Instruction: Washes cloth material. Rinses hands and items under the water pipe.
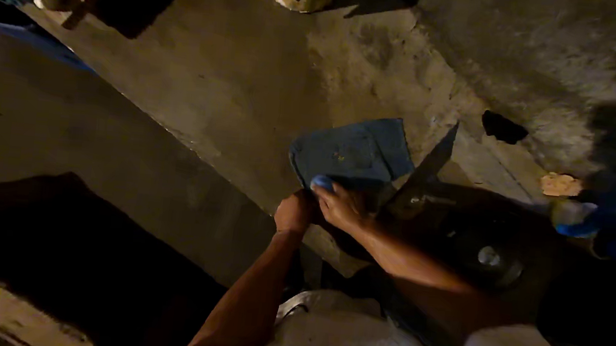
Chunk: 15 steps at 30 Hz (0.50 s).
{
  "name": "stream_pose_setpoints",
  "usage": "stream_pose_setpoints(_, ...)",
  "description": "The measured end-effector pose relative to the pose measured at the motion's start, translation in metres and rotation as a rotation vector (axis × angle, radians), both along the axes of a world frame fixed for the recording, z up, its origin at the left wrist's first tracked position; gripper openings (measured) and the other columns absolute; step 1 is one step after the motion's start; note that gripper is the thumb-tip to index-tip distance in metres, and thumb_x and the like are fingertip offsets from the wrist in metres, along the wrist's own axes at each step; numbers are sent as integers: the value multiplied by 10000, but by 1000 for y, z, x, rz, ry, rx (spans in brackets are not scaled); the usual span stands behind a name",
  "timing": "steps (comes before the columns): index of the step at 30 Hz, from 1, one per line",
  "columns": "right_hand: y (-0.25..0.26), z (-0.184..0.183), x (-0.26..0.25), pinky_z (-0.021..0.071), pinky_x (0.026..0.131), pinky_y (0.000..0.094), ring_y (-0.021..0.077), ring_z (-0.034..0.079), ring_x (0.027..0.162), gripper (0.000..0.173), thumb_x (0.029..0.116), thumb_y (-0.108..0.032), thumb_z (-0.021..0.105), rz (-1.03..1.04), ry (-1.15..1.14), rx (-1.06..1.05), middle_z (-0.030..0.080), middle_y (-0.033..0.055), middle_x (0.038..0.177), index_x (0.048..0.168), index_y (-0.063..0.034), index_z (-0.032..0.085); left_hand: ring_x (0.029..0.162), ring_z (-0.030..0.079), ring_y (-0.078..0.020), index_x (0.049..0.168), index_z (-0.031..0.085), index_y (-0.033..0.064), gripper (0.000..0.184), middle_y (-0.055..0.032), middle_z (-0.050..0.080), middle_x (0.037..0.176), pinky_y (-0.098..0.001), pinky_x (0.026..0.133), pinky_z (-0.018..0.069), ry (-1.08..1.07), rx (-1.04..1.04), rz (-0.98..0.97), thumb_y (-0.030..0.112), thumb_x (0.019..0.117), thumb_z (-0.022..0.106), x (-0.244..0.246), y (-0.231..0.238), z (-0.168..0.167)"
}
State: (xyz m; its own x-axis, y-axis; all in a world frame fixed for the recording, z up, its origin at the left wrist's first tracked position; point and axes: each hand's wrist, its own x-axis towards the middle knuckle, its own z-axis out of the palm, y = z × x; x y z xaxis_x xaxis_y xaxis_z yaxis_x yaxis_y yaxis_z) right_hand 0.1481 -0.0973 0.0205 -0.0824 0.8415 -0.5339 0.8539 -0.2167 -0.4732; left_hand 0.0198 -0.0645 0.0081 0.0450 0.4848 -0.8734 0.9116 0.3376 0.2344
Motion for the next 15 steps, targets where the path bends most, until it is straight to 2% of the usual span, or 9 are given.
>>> stream_pose_setpoints(2, 60, -19, -29, 561, 829, 578, 398, 699, 1029, 361, 1032, -241, 544, -16, -7, 152, 681, 203, 1250, 1374, -234, 659, 1119, 678, -362, 1277, 671, 112, 344, -173, 707, 1193, -593, 950, 523, 10, 5, -13, 325, 1019, 589, -1, 0, -1)
stream_pose_setpoints(4, 111, -27, -51, 565, 848, 562, 367, 692, 1079, 348, 1003, -194, 582, -74, 11, 217, 690, 166, 1250, 1340, -202, 668, 1097, 684, -371, 1268, 674, 107, 327, -180, 711, 1172, -606, 939, 523, -13, 11, -6, 294, 1006, 617, 1, -6, -1)
stream_pose_setpoints(5, 119, -26, -53, 565, 858, 558, 360, 690, 1092, 346, 988, -162, 602, -94, 40, 239, 693, 161, 1244, 1326, -182, 673, 1090, 686, -368, 1266, 669, 102, 328, -182, 709, 1169, -603, 936, 526, -30, 10, -2, 290, 1001, 626, 1, -6, 1)
stream_pose_setpoints(7, 103, -24, -36, 564, 895, 554, 347, 680, 1122, 379, 1000, -191, 607, -86, 81, 263, 671, 148, 1299, 1376, -219, 649, 1058, 703, -333, 1287, 654, 96, 376, -172, 708, 1168, -558, 930, 557, -77, 8, 22, 322, 987, 659, -4, 4, 6)
stream_pose_setpoints(9, 37, -19, 10, 563, 912, 560, 353, 683, 1119, 401, 1032, -253, 589, -117, 65, 209, 654, 157, 1337, 1433, -256, 607, 1005, 712, -329, 1289, 634, 34, 430, -201, 697, 1142, -526, 903, 579, -122, 29, 79, 340, 990, 678, -7, 20, 11)
stream_pose_setpoints(11, -24, -14, 42, 560, 933, 552, 394, 687, 1106, 401, 1043, -236, 556, -160, 55, 137, 646, 222, 1329, 1440, -213, 609, 1035, 697, -366, 1257, 639, -4, 466, -230, 694, 1136, -564, 931, 550, -90, 55, 114, 359, 972, 707, -5, 35, 9)
stream_pose_setpoints(13, -19, -6, 50, 548, 934, 556, 413, 681, 1101, 391, 1057, -249, 527, -189, 7, 60, 655, 243, 1295, 1434, -198, 614, 1018, 708, -356, 1267, 633, 16, 476, -209, 705, 1126, -557, 914, 563, -35, 48, 100, 357, 949, 733, 3, 47, 3)
stream_pose_setpoints(15, 32, -16, 44, 559, 874, 585, 398, 694, 1068, 367, 1042, -268, 545, -241, -76, 121, 691, 197, 1246, 1389, -209, 649, 957, 722, -337, 1290, 618, 31, 483, -193, 713, 1099, -538, 873, 582, 5, 21, 79, 356, 951, 732, 6, 49, -1)
